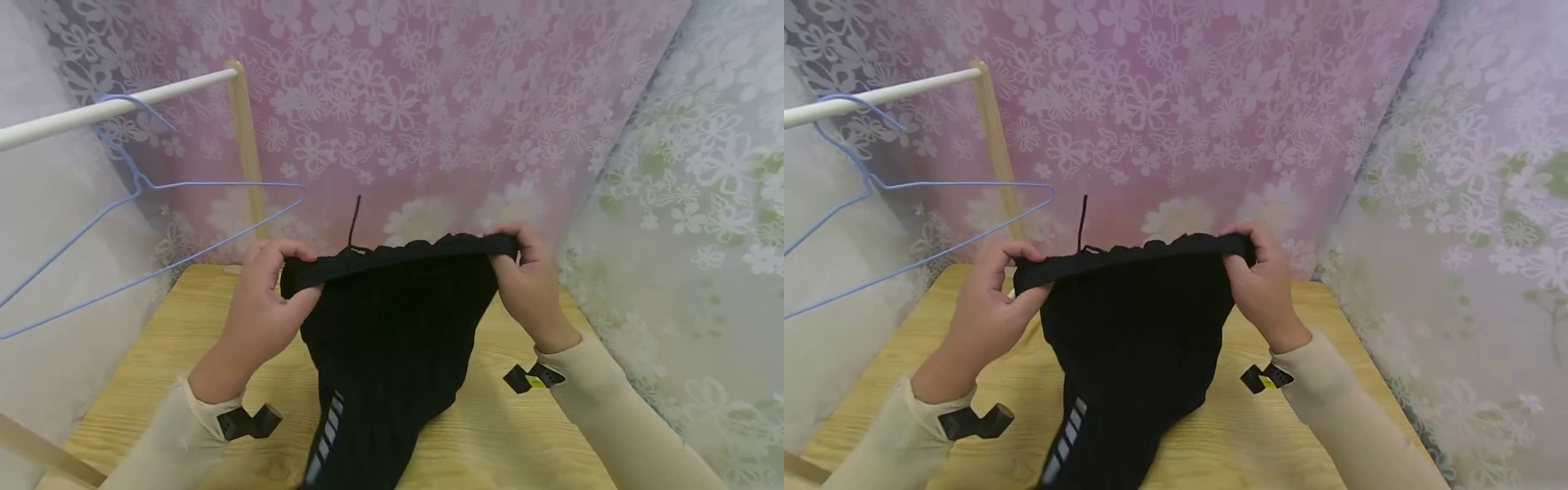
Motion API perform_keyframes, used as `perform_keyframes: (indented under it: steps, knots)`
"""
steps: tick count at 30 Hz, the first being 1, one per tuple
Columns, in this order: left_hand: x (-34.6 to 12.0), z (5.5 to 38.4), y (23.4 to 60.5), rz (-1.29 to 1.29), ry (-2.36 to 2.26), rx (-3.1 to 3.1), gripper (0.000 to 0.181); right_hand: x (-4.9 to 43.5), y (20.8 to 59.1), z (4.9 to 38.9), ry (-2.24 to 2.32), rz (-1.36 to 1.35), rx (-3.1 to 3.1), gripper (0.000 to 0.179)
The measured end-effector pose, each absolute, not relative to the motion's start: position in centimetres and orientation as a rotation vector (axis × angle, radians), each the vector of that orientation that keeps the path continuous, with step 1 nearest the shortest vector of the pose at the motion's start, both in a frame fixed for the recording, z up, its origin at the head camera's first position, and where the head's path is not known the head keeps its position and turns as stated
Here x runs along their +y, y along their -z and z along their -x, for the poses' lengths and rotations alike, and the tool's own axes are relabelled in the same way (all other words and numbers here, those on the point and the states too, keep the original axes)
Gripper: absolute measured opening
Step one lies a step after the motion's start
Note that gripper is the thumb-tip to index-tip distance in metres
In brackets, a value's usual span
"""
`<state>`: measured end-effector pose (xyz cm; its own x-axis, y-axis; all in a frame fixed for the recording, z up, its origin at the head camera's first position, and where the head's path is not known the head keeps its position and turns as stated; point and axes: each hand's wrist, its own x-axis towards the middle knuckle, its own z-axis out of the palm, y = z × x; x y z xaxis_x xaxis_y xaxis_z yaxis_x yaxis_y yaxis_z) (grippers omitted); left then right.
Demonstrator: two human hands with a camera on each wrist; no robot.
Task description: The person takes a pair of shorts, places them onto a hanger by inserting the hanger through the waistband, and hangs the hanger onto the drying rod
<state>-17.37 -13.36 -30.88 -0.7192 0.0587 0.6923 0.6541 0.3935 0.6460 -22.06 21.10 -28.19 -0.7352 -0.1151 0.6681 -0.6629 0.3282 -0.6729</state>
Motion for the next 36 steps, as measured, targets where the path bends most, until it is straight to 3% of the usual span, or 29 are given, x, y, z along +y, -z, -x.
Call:
perform_keyframes:
  steps: [5, 9, 12, 16, 24, 32, 36]
  knots:
    - [-12.7, 17.1, 31.0, 0.65, 1.393, -2.014, 0.013, 21.8, 29.5, 21.8, -1.424, -0.809, -2.184, 0.014]
    - [-13.7, 18.0, 32.2, 0.576, 1.483, -2.377, 0.01, 23.1, 30.7, 22.3, -1.467, -0.729, -2.605, 0.013]
    - [-14.4, 19.6, 33.7, 0.554, 1.431, -2.651, 0.019, 23.5, 32.0, 23.4, -1.41, -0.691, -2.9, 0.02]
    - [-15.2, 21.9, 37.4, 0.522, 1.324, -2.96, 0.026, 23.0, 35.6, 24.5, -1.371, -0.605, -3.098, 0.036]
    - [-16.1, 23.5, 45.3, 0.478, 1.117, -3.313, 0.028, 21.3, 43.3, 24.4, -1.284, -0.447, -3.359, 0.047]
    - [-16.6, 24.2, 47.6, 0.53, 1.223, -3.343, 0.048, 20.9, 45.5, 25.3, -1.115, -0.429, -3.612, 0.07]
    - [-16.7, 24.3, 47.5, 0.53, 1.258, -3.371, 0.071, 20.4, 45.5, 26.3, -1.018, -0.472, -3.661, 0.071]
